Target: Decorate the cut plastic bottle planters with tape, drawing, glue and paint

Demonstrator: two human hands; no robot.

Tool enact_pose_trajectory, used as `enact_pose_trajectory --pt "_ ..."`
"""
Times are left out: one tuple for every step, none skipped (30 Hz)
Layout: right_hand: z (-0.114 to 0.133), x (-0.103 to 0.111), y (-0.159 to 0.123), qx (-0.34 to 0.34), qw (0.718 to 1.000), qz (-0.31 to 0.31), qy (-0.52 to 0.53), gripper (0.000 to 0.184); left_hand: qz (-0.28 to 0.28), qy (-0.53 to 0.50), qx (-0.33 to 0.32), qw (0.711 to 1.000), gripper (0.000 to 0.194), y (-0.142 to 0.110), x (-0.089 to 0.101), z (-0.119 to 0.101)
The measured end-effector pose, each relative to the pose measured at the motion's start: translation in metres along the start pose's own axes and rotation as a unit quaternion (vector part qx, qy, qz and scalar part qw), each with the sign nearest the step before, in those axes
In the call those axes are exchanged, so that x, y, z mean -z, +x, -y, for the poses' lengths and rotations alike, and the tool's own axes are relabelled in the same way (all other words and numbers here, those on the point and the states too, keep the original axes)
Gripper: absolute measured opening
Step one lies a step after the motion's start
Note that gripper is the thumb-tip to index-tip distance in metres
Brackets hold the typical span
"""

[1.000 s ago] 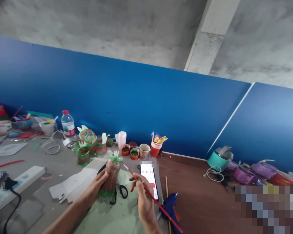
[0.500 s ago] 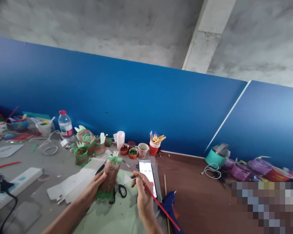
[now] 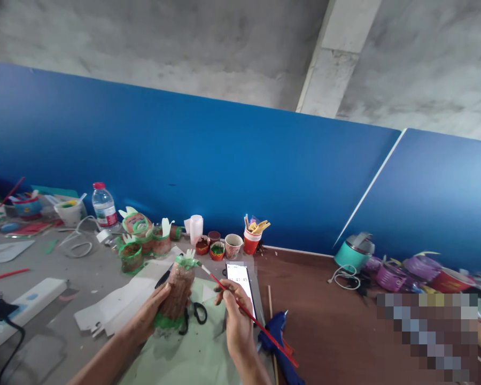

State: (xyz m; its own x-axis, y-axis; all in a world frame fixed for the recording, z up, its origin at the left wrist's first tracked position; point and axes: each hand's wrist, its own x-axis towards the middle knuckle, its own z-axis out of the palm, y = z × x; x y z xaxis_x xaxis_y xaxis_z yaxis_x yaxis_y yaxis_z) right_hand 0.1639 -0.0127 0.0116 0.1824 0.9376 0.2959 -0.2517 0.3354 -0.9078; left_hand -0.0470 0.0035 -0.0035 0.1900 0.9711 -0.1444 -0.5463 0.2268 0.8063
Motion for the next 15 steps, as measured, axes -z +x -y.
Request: enact_pose_trajectory --pt "0.0000 -0.0002 -0.0004 -0.001 1.000 0.007 0.006 0.026 0.006 0.002 0.000 1.000 0.051 -0.0003 -0.0001 -0.0002" --pt "0.0000 -0.0003 -0.0008 -0.003 1.000 0.010 0.009 0.026 0.011 0.002 -0.001 1.000 0.050 -0.0005 -0.0002 -0.0003" --pt "-0.0001 -0.0005 -0.0009 -0.006 1.000 0.012 0.008 0.026 0.016 0.001 -0.003 1.000 0.049 -0.0007 -0.0003 -0.0003" --pt "-0.0002 -0.0005 -0.0007 -0.010 1.000 0.011 0.008 0.025 0.016 0.000 -0.003 1.000 0.049 -0.0008 -0.0004 -0.0004" --pt "-0.0002 -0.0006 -0.0003 -0.013 1.000 0.008 0.009 0.025 0.016 -0.001 -0.002 1.000 0.049 -0.0009 -0.0007 -0.0006" --pt "-0.0001 -0.0006 0.0004 -0.015 1.000 0.002 0.014 0.025 0.015 -0.001 -0.001 1.000 0.049 -0.0011 -0.0009 -0.0011" --pt "0.0002 -0.0008 0.0010 -0.016 1.000 -0.005 0.020 0.025 0.016 0.000 0.000 1.000 0.048 -0.0015 -0.0012 -0.0017" --pt "0.0007 -0.0011 0.0014 -0.015 0.999 -0.010 0.028 0.025 0.020 0.002 0.000 1.000 0.049 -0.0020 -0.0015 -0.0025" --pt "0.0014 -0.0016 0.0016 -0.013 0.999 -0.014 0.038 0.025 0.026 0.004 -0.002 1.000 0.049 -0.0026 -0.0018 -0.0034" --pt "0.0023 -0.0023 0.0014 -0.010 0.999 -0.013 0.047 0.026 0.031 0.005 -0.003 1.000 0.050 -0.0032 -0.0019 -0.0044" --pt "0.0031 -0.0030 0.0010 -0.007 0.998 -0.008 0.054 0.027 0.034 0.006 -0.005 0.999 0.051 -0.0039 -0.0020 -0.0052" --pt "0.0039 -0.0036 0.0005 -0.006 0.998 0.001 0.059 0.028 0.037 0.006 -0.005 0.999 0.051 -0.0045 -0.0019 -0.0058" --pt "0.0044 -0.0041 0.0001 -0.008 0.998 0.009 0.060 0.028 0.039 0.006 -0.003 0.999 0.050 -0.0049 -0.0017 -0.0063" --pt "0.0046 -0.0044 0.0000 -0.012 0.998 0.013 0.060 0.029 0.041 0.005 0.001 0.999 0.050 -0.0052 -0.0013 -0.0064" --pt "0.0047 -0.0044 0.0002 -0.019 0.998 0.010 0.059 0.029 0.042 0.004 0.006 0.999 0.050 -0.0052 -0.0007 -0.0064"
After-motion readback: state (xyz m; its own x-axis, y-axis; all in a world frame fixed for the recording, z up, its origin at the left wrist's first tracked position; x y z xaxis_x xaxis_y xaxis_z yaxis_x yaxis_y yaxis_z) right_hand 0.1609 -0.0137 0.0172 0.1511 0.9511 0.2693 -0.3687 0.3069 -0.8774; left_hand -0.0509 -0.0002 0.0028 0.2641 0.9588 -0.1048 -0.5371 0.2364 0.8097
